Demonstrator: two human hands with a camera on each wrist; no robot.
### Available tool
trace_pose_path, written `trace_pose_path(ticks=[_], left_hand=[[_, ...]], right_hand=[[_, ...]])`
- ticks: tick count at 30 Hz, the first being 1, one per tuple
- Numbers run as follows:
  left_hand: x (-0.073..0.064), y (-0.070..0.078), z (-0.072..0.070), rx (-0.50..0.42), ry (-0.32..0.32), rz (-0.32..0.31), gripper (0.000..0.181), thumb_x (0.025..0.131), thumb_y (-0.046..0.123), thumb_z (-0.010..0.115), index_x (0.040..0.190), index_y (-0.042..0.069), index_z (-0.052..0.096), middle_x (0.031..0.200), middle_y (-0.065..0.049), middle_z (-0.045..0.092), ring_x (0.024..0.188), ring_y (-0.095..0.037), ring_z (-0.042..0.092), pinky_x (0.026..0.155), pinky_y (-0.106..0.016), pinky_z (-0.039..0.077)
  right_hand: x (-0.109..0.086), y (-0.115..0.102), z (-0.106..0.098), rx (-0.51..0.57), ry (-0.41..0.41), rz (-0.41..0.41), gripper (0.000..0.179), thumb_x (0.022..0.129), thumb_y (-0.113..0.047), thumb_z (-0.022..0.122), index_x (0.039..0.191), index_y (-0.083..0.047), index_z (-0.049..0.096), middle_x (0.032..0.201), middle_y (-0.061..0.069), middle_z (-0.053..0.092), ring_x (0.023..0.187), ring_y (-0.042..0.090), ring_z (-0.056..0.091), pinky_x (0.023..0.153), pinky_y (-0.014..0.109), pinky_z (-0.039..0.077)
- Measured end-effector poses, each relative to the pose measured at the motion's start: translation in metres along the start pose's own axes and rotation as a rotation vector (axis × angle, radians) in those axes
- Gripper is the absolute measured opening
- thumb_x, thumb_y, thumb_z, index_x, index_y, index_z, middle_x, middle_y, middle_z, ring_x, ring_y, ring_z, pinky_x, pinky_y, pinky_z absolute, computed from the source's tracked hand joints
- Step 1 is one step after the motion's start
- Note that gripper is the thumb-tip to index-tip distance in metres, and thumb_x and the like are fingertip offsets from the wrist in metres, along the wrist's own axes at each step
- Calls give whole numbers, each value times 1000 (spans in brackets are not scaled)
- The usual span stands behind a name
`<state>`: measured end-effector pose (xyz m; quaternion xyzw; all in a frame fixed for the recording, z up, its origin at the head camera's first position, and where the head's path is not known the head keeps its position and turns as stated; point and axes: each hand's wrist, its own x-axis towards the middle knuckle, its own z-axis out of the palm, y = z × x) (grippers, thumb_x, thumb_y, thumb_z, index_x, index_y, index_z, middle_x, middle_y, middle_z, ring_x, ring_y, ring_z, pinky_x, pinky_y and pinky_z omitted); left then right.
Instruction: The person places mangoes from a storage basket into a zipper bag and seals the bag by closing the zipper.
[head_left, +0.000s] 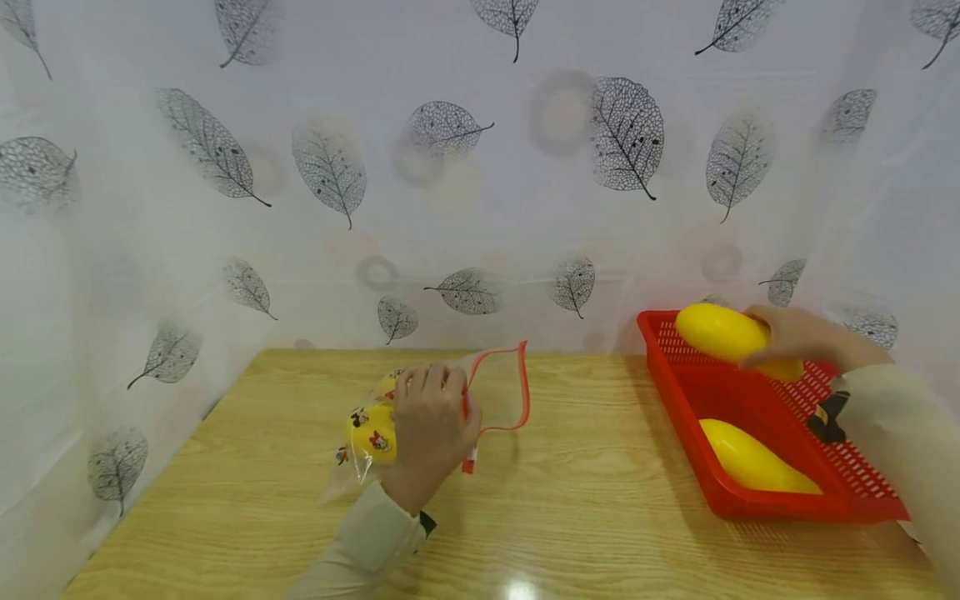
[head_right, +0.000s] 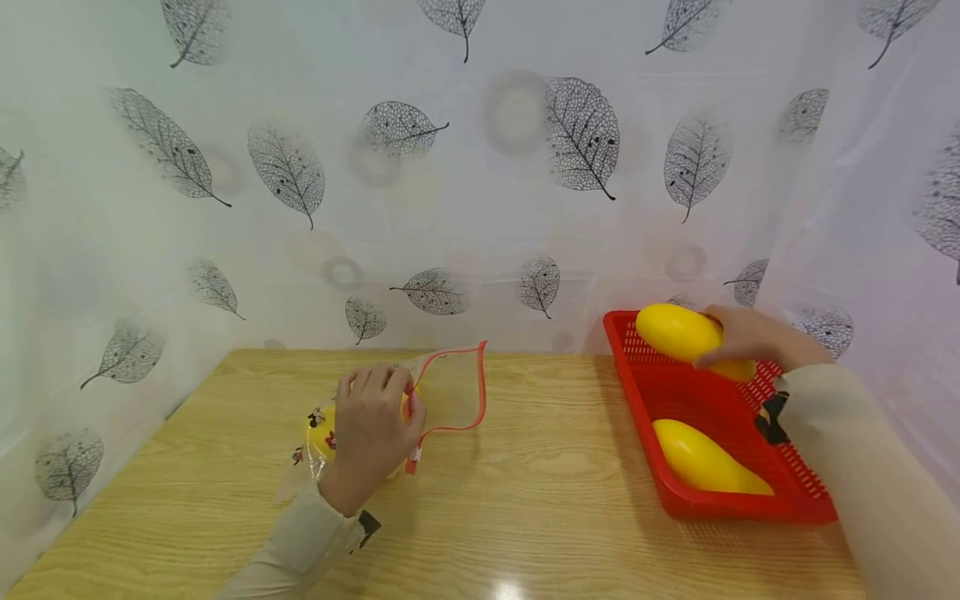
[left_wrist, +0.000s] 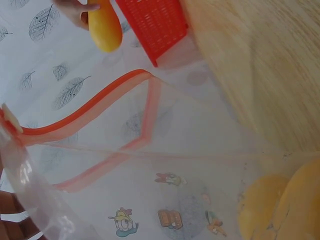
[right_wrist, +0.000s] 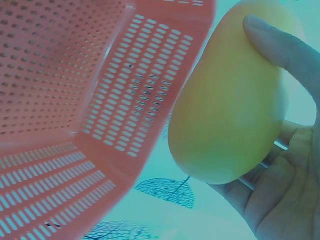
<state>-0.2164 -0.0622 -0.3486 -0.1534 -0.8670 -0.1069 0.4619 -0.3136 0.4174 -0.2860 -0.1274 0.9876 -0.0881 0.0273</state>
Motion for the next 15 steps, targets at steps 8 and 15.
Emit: trace_pose_path(ticks=[8, 15], left_hand=[[0, 0, 0, 11, -9, -2, 13, 73, 17, 67, 78, 9, 59, 80, -8, 61, 79, -28, 57, 83, -45, 46], [0, 1, -1, 14, -13, -3, 13, 73, 17, 68, 79, 9, 59, 81, -7, 61, 79, -28, 57, 83, -45, 46]], right_hand=[[3, -15, -9, -23, 13, -32, 78, 69, -41, 77, 122, 5, 45, 100, 13, 62, 82, 23, 57, 72, 45, 49], [6, -28, -13, -46, 30, -56, 79, 68, -42, 77, 125, 5, 46, 103, 15, 63, 85, 25, 57, 75, 46, 47]])
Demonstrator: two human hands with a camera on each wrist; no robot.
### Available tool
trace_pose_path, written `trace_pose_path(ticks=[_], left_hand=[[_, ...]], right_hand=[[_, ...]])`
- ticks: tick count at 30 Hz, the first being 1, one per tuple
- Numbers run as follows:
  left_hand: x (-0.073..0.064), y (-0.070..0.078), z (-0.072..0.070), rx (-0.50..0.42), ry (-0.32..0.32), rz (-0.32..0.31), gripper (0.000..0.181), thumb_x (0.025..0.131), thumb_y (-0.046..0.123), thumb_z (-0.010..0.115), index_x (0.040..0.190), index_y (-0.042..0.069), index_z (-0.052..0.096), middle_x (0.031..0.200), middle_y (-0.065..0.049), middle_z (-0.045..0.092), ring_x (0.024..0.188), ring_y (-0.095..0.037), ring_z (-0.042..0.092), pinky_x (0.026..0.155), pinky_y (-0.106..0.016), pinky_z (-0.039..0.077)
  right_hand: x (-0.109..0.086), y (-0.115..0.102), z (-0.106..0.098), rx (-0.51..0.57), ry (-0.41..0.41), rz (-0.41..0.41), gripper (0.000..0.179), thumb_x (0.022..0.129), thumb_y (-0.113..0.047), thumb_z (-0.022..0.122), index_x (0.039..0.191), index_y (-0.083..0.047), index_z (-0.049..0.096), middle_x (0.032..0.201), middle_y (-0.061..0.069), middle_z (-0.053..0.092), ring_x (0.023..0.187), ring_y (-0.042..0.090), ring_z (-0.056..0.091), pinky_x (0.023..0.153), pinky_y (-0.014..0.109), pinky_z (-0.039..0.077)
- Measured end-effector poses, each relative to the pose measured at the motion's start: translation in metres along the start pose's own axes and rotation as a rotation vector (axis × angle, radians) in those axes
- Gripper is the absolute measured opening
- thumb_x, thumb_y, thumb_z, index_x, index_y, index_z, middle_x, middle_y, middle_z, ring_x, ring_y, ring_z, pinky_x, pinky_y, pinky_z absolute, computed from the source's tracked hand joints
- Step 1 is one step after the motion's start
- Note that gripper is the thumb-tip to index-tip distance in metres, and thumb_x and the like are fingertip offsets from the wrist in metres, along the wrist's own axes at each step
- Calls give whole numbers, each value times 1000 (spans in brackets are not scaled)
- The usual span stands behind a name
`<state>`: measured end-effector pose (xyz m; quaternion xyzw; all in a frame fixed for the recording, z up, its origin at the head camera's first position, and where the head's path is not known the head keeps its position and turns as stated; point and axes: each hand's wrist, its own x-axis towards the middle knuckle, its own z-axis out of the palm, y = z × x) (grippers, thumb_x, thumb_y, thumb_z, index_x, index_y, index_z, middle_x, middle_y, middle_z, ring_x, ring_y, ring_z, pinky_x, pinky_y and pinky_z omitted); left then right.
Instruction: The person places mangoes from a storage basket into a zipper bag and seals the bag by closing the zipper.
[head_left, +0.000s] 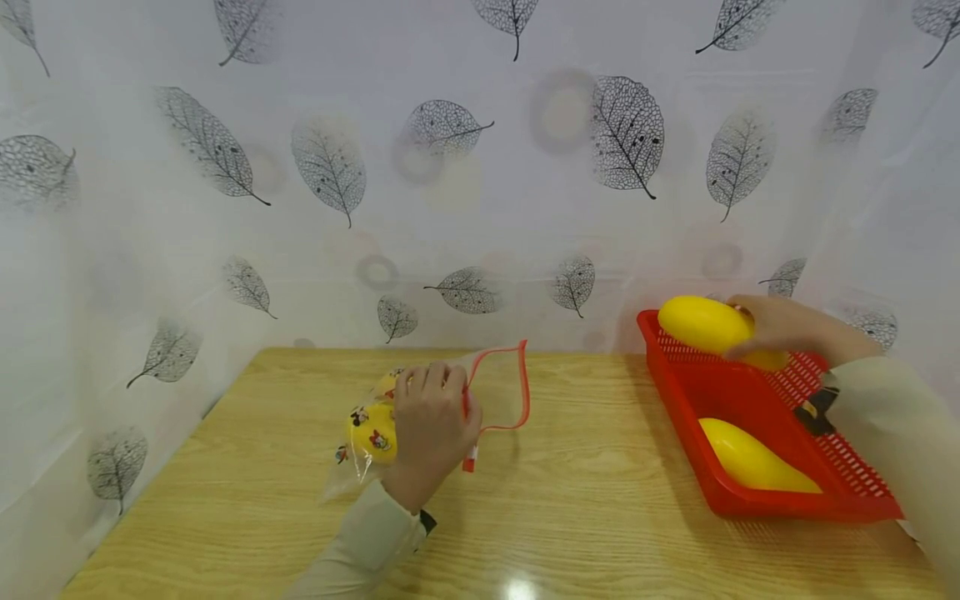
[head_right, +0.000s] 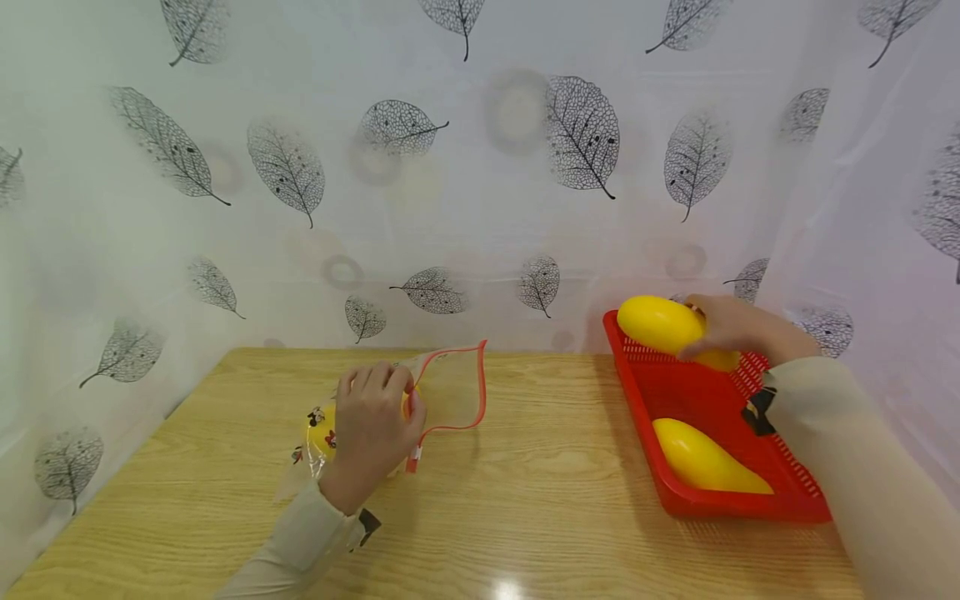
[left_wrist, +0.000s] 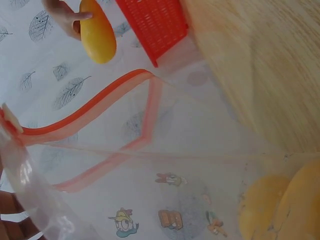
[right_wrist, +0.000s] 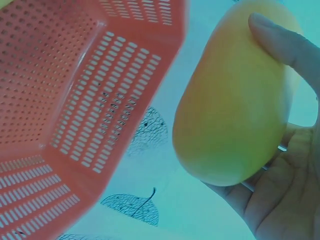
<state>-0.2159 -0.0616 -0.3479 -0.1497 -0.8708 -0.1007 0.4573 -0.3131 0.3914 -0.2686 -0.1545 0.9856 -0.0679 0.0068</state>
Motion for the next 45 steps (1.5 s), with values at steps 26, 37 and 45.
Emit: trace_pose_path(ticks=[26, 37, 45], left_hand=[[2, 0, 1, -4, 4, 7, 11, 75, 17, 65, 78, 9, 59, 81, -8, 62, 79, -28, 58, 83, -45, 46], [2, -1, 1, -3, -7, 3, 11, 75, 18, 65, 78, 9, 58, 81, -7, 62, 80, -28, 58, 83, -45, 46], [1, -1, 1, -11, -6, -1, 11, 74, 17, 66, 78, 10, 59, 82, -8, 63, 80, -28, 58, 83, -46, 46]], right_hand=[[12, -51, -13, 0, 36, -40, 80, 70, -43, 77, 126, 3, 45, 101, 12, 61, 80, 21, 53, 71, 37, 45], [14, -73, -18, -5, 49, -75, 80, 69, -43, 77, 127, 3, 46, 105, 13, 63, 84, 22, 55, 78, 45, 48], [14, -86, -17, -14, 58, -77, 78, 69, -45, 77, 127, -2, 47, 100, 8, 63, 80, 19, 52, 73, 37, 45]])
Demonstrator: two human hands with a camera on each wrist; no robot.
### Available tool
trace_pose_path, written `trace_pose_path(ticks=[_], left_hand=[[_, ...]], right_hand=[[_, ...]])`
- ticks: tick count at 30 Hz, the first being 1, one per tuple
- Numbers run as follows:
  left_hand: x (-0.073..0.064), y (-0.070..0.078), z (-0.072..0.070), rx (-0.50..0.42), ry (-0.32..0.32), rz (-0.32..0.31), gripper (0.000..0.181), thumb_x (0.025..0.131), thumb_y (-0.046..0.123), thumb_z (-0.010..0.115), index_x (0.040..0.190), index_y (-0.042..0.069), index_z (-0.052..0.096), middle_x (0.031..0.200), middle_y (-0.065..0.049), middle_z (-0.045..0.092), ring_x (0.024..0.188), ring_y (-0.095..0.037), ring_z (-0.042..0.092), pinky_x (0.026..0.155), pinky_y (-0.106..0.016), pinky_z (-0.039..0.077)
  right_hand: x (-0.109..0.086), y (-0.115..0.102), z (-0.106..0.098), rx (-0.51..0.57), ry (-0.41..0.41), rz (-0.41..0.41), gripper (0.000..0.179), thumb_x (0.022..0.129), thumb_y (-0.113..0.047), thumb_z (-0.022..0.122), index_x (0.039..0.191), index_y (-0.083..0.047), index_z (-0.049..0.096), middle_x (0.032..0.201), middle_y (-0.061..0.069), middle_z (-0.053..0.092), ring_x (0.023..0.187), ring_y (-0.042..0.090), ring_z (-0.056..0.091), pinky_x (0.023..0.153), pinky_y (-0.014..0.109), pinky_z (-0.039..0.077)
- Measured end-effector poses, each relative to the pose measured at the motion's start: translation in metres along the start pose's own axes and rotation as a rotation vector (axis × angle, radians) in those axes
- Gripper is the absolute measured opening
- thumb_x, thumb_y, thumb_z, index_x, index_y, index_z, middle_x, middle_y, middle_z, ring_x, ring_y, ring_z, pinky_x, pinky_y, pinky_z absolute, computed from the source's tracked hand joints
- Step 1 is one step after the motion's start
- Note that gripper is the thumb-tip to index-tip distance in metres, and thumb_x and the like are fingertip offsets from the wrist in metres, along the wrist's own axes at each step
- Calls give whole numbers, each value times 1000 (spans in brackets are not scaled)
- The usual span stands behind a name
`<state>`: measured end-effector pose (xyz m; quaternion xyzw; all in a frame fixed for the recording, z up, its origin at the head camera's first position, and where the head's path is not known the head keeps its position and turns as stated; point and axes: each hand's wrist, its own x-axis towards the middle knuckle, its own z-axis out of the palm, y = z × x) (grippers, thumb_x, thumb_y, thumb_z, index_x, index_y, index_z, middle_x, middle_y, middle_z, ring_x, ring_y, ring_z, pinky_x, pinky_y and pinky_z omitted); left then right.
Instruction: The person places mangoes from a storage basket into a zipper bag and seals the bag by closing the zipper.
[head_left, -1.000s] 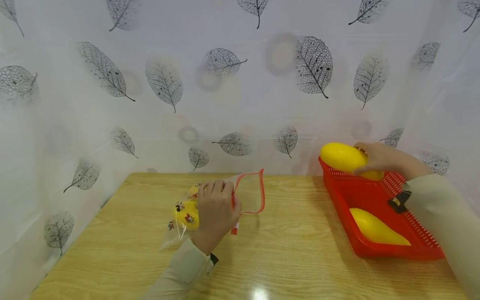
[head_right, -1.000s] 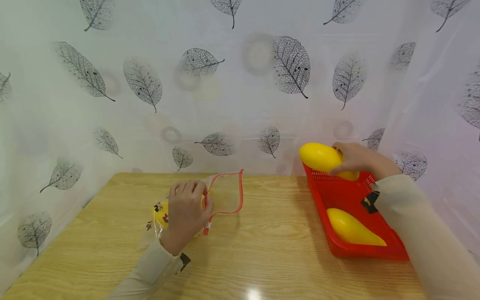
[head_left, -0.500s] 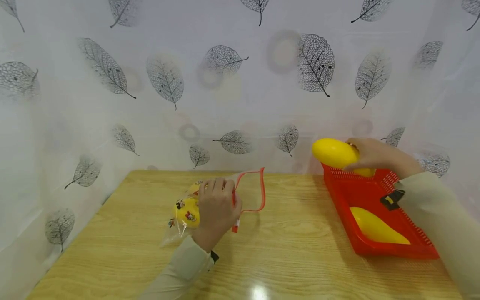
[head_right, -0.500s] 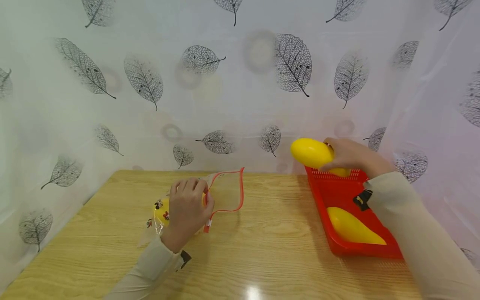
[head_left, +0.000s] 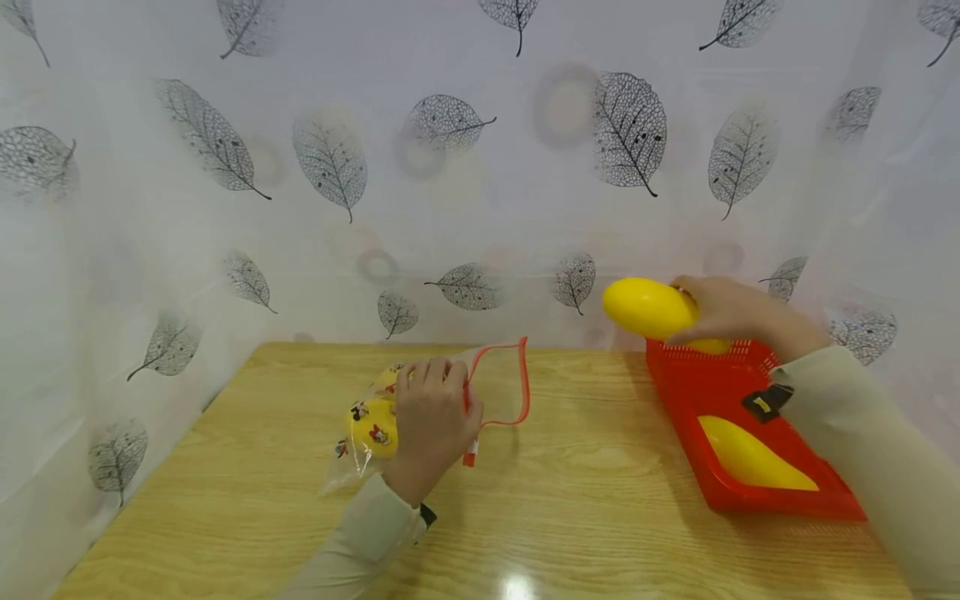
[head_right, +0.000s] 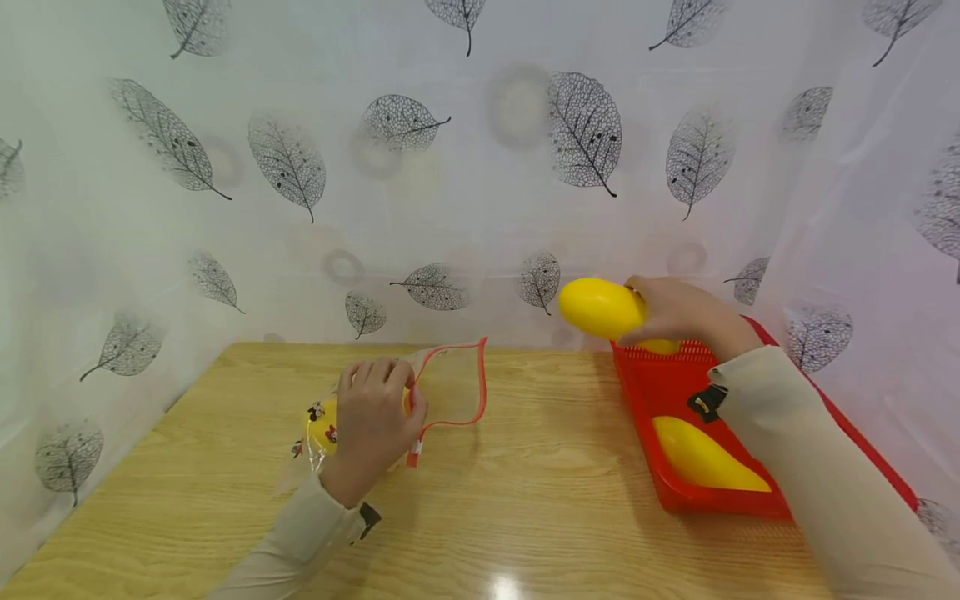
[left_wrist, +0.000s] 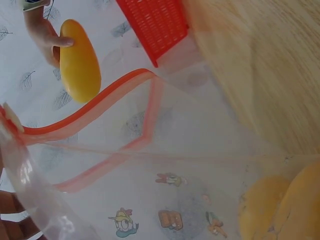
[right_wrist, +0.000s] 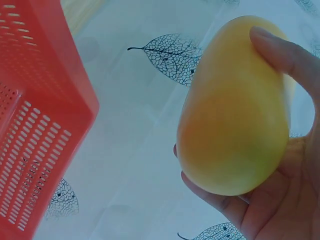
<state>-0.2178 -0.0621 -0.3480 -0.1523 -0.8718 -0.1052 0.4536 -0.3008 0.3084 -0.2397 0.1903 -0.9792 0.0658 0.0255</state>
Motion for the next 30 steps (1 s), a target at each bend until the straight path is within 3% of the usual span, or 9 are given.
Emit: trace_pose_path(ticks=[21, 30], left_hand=[[1, 0, 0, 9, -6, -2, 11, 75, 18, 66, 78, 10, 59, 82, -7, 64, 81, -28, 59, 83, -45, 46], [1, -1, 0, 9, -6, -3, 11, 75, 18, 66, 78, 10, 59, 82, -7, 64, 81, -28, 59, 83, -45, 46]], right_hand=[[9, -22, 5, 0, 6, -38, 71, 70, -41, 75, 126, -6, 47, 100, 6, 62, 81, 18, 53, 74, 37, 45], [13, -30, 5, 2, -8, -64, 77, 69, -46, 75, 128, -5, 46, 105, 8, 62, 85, 19, 54, 76, 38, 46]])
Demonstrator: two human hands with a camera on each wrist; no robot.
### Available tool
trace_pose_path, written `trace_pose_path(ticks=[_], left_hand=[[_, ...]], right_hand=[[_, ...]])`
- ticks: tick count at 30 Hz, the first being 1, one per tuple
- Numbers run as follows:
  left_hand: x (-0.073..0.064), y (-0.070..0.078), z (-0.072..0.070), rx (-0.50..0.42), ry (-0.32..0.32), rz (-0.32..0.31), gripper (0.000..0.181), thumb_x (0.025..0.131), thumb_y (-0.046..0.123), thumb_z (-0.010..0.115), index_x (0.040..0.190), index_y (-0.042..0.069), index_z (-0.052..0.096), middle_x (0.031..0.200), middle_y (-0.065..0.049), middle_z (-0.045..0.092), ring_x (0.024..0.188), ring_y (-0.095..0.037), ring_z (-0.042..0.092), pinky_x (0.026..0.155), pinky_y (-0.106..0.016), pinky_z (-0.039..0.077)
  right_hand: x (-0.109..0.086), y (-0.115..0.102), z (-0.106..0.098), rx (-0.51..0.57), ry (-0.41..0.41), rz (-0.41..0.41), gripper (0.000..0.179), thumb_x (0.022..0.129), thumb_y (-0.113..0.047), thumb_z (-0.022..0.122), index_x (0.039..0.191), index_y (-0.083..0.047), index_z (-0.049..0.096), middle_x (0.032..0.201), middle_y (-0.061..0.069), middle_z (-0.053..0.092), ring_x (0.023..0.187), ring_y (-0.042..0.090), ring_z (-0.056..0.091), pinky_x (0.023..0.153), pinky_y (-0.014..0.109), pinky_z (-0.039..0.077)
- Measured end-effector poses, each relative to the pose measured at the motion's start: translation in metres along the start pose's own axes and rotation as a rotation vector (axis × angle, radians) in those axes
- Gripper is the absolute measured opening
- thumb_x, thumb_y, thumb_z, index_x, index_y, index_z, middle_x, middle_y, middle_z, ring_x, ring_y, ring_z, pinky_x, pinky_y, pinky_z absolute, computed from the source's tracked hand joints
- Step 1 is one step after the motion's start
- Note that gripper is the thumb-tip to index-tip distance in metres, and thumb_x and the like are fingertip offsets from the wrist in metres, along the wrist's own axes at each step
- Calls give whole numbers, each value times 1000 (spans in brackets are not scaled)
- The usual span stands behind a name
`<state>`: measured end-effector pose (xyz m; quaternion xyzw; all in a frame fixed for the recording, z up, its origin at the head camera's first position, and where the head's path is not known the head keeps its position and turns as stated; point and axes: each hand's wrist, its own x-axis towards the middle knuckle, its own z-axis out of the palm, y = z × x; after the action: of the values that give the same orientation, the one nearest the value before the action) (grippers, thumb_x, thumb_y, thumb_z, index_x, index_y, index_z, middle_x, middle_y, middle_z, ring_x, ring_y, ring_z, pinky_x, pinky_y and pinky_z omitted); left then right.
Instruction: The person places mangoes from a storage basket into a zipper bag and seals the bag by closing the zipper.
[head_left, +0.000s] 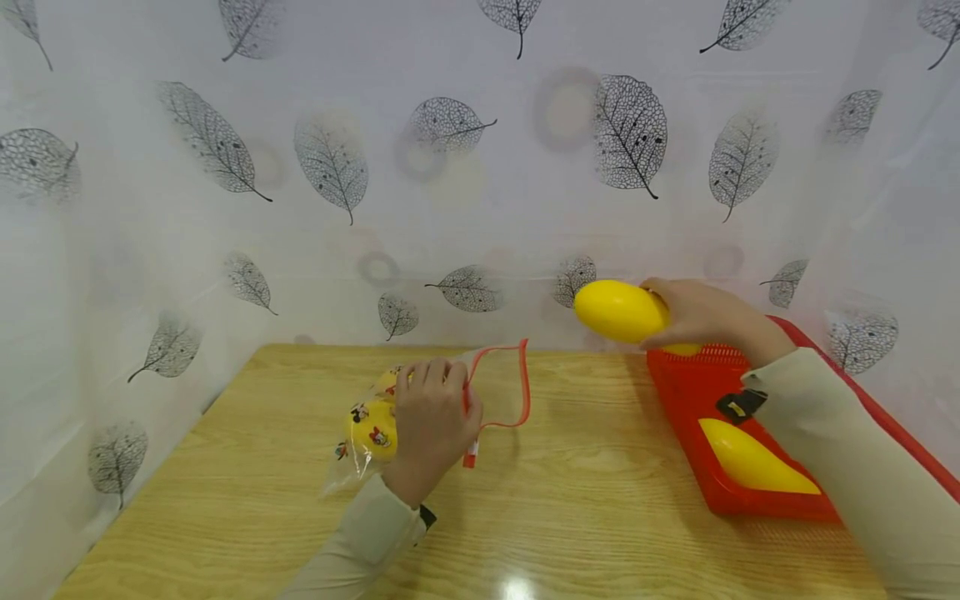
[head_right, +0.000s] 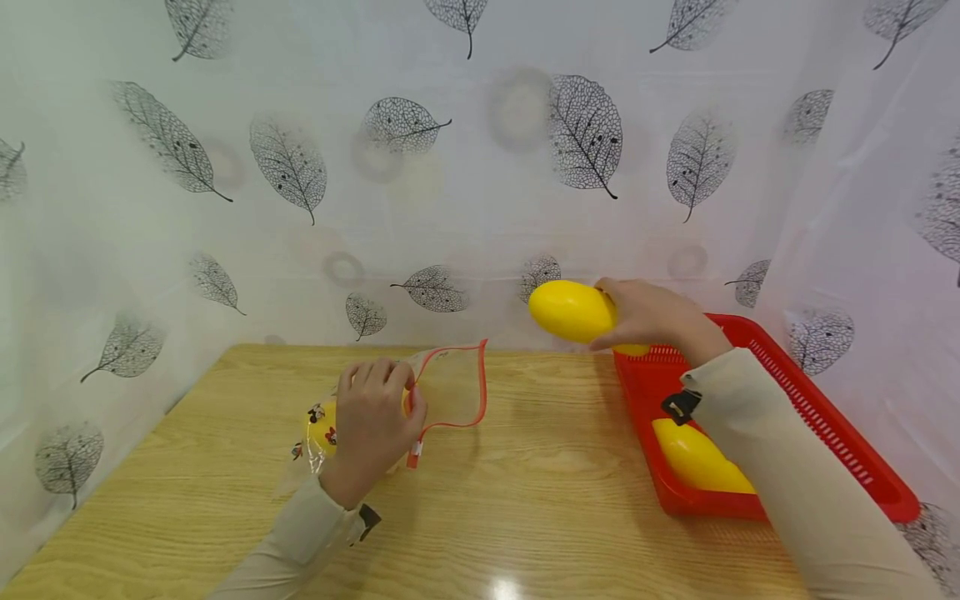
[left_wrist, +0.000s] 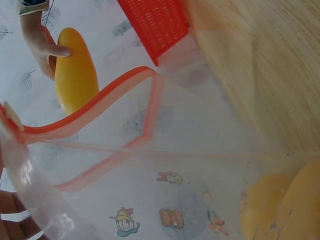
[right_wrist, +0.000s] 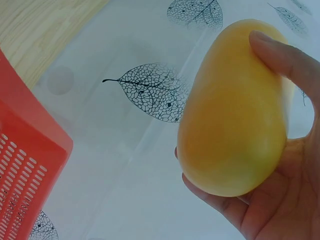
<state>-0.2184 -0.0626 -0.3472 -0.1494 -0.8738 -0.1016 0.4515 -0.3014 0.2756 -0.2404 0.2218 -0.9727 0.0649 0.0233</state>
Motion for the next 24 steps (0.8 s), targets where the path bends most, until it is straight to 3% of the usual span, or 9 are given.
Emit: trace_pose_path(ticks=[24], left_hand=[[2, 1, -2, 4, 5, 3, 13, 72, 16, 69, 77, 9, 59, 79, -7, 62, 78, -28, 57, 79, -44, 45]], right_hand=[[8, -26, 5, 19, -6, -101, 74, 70, -38, 78, 128, -4, 45, 112, 10, 61, 89, 21, 55, 83, 41, 47]])
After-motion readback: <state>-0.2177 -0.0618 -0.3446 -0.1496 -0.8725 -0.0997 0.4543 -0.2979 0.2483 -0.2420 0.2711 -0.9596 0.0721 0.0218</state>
